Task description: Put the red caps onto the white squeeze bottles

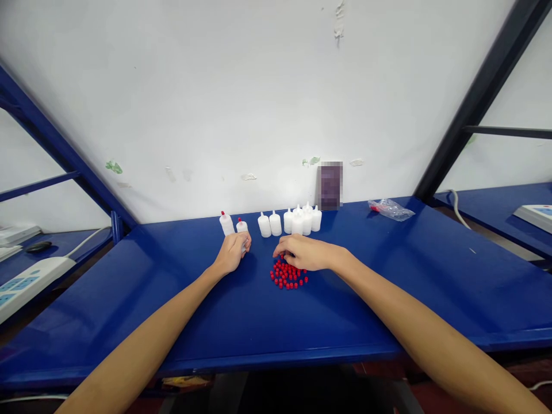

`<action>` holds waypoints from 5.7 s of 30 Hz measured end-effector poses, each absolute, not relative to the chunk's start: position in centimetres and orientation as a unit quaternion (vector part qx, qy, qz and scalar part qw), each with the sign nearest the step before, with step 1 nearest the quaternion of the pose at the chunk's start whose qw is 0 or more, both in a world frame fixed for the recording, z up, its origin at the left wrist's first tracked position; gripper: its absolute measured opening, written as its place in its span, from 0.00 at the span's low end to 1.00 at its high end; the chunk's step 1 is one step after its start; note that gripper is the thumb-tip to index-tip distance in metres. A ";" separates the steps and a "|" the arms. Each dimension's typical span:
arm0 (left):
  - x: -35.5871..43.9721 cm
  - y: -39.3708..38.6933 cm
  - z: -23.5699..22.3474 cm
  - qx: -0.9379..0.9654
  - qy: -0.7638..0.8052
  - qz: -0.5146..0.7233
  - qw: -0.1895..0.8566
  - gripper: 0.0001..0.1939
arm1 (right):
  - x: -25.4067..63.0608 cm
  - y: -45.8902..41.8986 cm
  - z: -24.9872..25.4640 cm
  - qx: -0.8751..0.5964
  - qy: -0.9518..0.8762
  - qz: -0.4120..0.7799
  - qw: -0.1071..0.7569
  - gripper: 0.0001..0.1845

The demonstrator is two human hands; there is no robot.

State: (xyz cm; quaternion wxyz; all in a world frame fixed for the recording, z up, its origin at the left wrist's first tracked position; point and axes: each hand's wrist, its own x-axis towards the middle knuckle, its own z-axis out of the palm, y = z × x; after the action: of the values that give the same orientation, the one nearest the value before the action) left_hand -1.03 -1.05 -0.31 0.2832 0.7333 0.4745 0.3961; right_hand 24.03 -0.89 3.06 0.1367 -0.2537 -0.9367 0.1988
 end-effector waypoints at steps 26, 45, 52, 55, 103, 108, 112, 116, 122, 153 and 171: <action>1.1 -3.2 0.6 0.773 0.370 0.378 0.350 0.10 | 19.5 -3.1 1.8 -0.271 -0.796 0.361 0.403 0.08; 0.3 -4.1 1.4 0.771 0.298 0.450 0.338 0.10 | 17.6 -3.9 5.6 -0.237 -0.870 0.245 0.357 0.08; 0.0 -4.1 1.8 0.791 0.289 0.438 0.314 0.09 | 17.2 -3.6 5.7 -0.234 -0.867 0.250 0.362 0.09; -0.1 -3.2 1.2 0.766 0.294 0.446 0.358 0.11 | 16.9 -2.9 4.9 -0.254 -0.848 0.296 0.360 0.07; -1.6 -0.4 -1.0 0.628 0.393 0.509 0.439 0.15 | 13.5 3.8 9.4 -0.365 -0.882 0.203 0.217 0.18; -1.9 -0.7 -0.9 0.616 0.349 0.527 0.470 0.15 | 13.9 0.8 7.5 -0.289 -0.876 0.308 0.232 0.21; -2.0 -0.8 -1.2 0.626 0.341 0.513 0.478 0.17 | 13.5 -0.3 6.4 -0.275 -0.851 0.369 0.254 0.25; -1.9 -0.6 -1.3 0.629 0.318 0.511 0.492 0.16 | 13.6 -0.8 6.1 -0.278 -0.856 0.342 0.269 0.22; -1.7 -0.4 -0.5 0.607 0.284 0.529 0.520 0.18 | 13.4 -0.8 5.0 -0.261 -0.805 0.421 0.327 0.20; -0.5 -1.0 -0.9 0.733 0.482 0.412 0.245 0.12 | 14.9 3.6 10.6 -0.415 -0.839 0.050 0.347 0.13; 4.8 2.3 -0.2 0.678 0.506 0.508 0.162 0.12 | 29.0 -4.5 3.1 -0.371 -0.893 0.235 0.099 0.30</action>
State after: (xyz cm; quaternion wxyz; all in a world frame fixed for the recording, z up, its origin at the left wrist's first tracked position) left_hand 4.81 2.30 -0.15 0.1616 0.6782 0.5059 0.5079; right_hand 29.05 -4.51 3.11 0.0994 -0.3706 -0.8930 0.2352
